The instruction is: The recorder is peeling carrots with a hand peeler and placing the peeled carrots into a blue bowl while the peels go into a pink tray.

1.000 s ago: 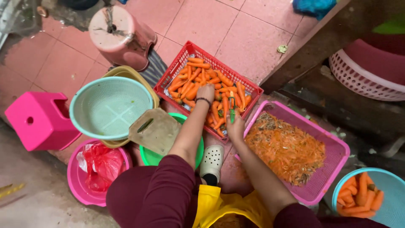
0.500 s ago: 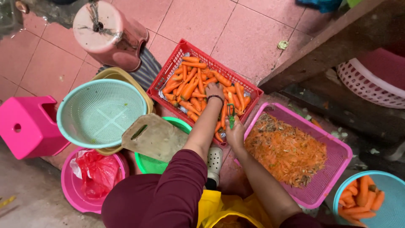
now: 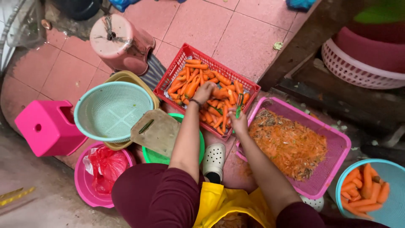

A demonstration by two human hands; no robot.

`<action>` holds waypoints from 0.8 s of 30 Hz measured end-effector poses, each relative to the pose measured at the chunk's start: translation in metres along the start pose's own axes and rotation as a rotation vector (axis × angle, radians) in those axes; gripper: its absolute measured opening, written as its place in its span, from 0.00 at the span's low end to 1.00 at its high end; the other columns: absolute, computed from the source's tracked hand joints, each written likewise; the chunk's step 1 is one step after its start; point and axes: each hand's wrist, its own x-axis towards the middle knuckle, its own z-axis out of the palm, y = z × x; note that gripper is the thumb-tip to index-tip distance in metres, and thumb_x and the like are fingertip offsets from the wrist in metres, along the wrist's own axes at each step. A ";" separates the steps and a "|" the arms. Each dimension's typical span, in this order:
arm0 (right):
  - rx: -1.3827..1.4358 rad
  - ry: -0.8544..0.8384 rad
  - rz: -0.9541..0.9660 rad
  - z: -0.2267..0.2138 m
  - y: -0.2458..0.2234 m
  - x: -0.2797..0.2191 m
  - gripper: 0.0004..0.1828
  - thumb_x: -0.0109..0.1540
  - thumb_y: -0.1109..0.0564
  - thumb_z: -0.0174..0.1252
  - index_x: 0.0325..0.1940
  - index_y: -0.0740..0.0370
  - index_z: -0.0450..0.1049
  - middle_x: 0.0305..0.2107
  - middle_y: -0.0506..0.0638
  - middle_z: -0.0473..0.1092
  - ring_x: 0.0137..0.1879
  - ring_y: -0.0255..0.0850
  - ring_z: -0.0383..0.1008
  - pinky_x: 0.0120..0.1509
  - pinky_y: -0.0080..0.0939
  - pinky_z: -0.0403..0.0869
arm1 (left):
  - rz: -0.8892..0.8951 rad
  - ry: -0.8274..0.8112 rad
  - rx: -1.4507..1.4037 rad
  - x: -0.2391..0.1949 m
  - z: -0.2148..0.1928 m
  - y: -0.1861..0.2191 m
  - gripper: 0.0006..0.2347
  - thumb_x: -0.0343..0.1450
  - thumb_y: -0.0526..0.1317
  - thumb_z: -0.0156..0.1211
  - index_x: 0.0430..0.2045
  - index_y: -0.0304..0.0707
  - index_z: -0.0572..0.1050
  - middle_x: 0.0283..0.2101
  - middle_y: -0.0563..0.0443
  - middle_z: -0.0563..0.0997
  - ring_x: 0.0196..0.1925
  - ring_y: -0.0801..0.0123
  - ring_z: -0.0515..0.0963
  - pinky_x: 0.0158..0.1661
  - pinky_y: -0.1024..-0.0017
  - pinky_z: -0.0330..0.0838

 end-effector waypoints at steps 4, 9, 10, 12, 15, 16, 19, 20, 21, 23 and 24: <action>0.151 -0.033 -0.035 -0.004 0.017 0.009 0.14 0.69 0.56 0.54 0.58 0.60 0.73 0.32 0.47 0.79 0.22 0.29 0.73 0.18 0.25 0.70 | -0.042 -0.119 -1.017 -0.058 -0.015 0.053 0.11 0.79 0.43 0.48 0.51 0.41 0.73 0.58 0.31 0.70 0.53 0.40 0.79 0.52 0.51 0.78; -0.072 -0.078 -0.070 -0.015 0.004 -0.005 0.17 0.66 0.55 0.61 0.59 0.57 0.72 0.41 0.51 0.80 0.24 0.37 0.79 0.22 0.35 0.74 | 0.032 -0.225 0.269 -0.042 -0.002 0.028 0.14 0.70 0.38 0.48 0.36 0.32 0.83 0.42 0.29 0.83 0.54 0.37 0.79 0.59 0.47 0.71; -0.073 -0.074 -0.069 -0.015 -0.002 -0.012 0.17 0.66 0.55 0.61 0.59 0.57 0.72 0.41 0.51 0.80 0.24 0.37 0.79 0.22 0.35 0.74 | 0.033 -0.229 0.269 -0.023 -0.001 0.017 0.14 0.70 0.38 0.48 0.36 0.32 0.83 0.42 0.29 0.83 0.54 0.37 0.79 0.59 0.47 0.71; -0.354 -0.055 -0.044 -0.014 -0.015 -0.020 0.13 0.65 0.48 0.60 0.54 0.41 0.78 0.17 0.40 0.77 0.30 0.34 0.80 0.42 0.33 0.74 | -0.046 -0.013 0.478 0.019 0.001 -0.004 0.15 0.72 0.45 0.48 0.37 0.37 0.83 0.39 0.34 0.84 0.52 0.45 0.82 0.54 0.51 0.76; -0.342 -0.027 -0.066 -0.010 -0.050 -0.040 0.13 0.64 0.55 0.59 0.52 0.53 0.78 0.19 0.47 0.78 0.29 0.42 0.81 0.43 0.40 0.77 | 0.057 -0.046 0.464 0.066 0.038 -0.029 0.18 0.70 0.34 0.54 0.55 0.45 0.76 0.57 0.40 0.79 0.65 0.53 0.74 0.63 0.61 0.70; -0.344 -0.022 -0.063 -0.010 -0.053 -0.041 0.13 0.64 0.55 0.59 0.52 0.53 0.78 0.19 0.47 0.78 0.29 0.42 0.81 0.43 0.40 0.77 | 0.060 -0.051 0.462 0.076 0.042 -0.032 0.18 0.70 0.34 0.54 0.55 0.45 0.76 0.57 0.40 0.79 0.65 0.53 0.74 0.63 0.61 0.70; -0.378 -0.028 -0.050 -0.009 -0.056 -0.040 0.12 0.63 0.56 0.59 0.51 0.57 0.77 0.20 0.49 0.78 0.30 0.43 0.81 0.46 0.43 0.77 | -0.079 -0.090 0.519 0.091 0.049 -0.027 0.37 0.66 0.30 0.56 0.72 0.38 0.46 0.76 0.35 0.48 0.78 0.46 0.44 0.73 0.54 0.52; -0.356 -0.028 -0.037 -0.009 -0.054 -0.037 0.10 0.63 0.57 0.59 0.49 0.55 0.78 0.19 0.47 0.78 0.28 0.40 0.81 0.46 0.40 0.77 | -0.085 -0.054 0.570 0.084 0.048 -0.016 0.31 0.71 0.32 0.48 0.71 0.36 0.47 0.75 0.36 0.51 0.78 0.48 0.42 0.71 0.55 0.54; -0.333 -0.029 -0.020 -0.009 -0.050 -0.037 0.09 0.63 0.57 0.58 0.47 0.54 0.78 0.19 0.46 0.78 0.26 0.38 0.80 0.45 0.38 0.76 | -0.095 -0.020 0.621 0.074 0.047 -0.007 0.25 0.76 0.33 0.39 0.71 0.33 0.48 0.73 0.36 0.54 0.77 0.50 0.40 0.69 0.57 0.56; -0.346 -0.033 -0.012 -0.008 -0.059 -0.038 0.08 0.63 0.57 0.57 0.45 0.52 0.80 0.16 0.45 0.77 0.26 0.38 0.80 0.44 0.35 0.76 | -0.111 -0.010 0.676 0.092 0.059 -0.018 0.22 0.76 0.35 0.34 0.68 0.33 0.52 0.70 0.36 0.58 0.73 0.50 0.45 0.66 0.58 0.55; -0.355 -0.039 -0.008 -0.007 -0.063 -0.040 0.09 0.64 0.56 0.57 0.42 0.51 0.82 0.13 0.45 0.75 0.25 0.38 0.79 0.42 0.33 0.76 | -0.127 0.006 0.734 0.099 0.065 -0.025 0.20 0.77 0.36 0.29 0.66 0.32 0.56 0.67 0.36 0.62 0.70 0.49 0.49 0.62 0.60 0.54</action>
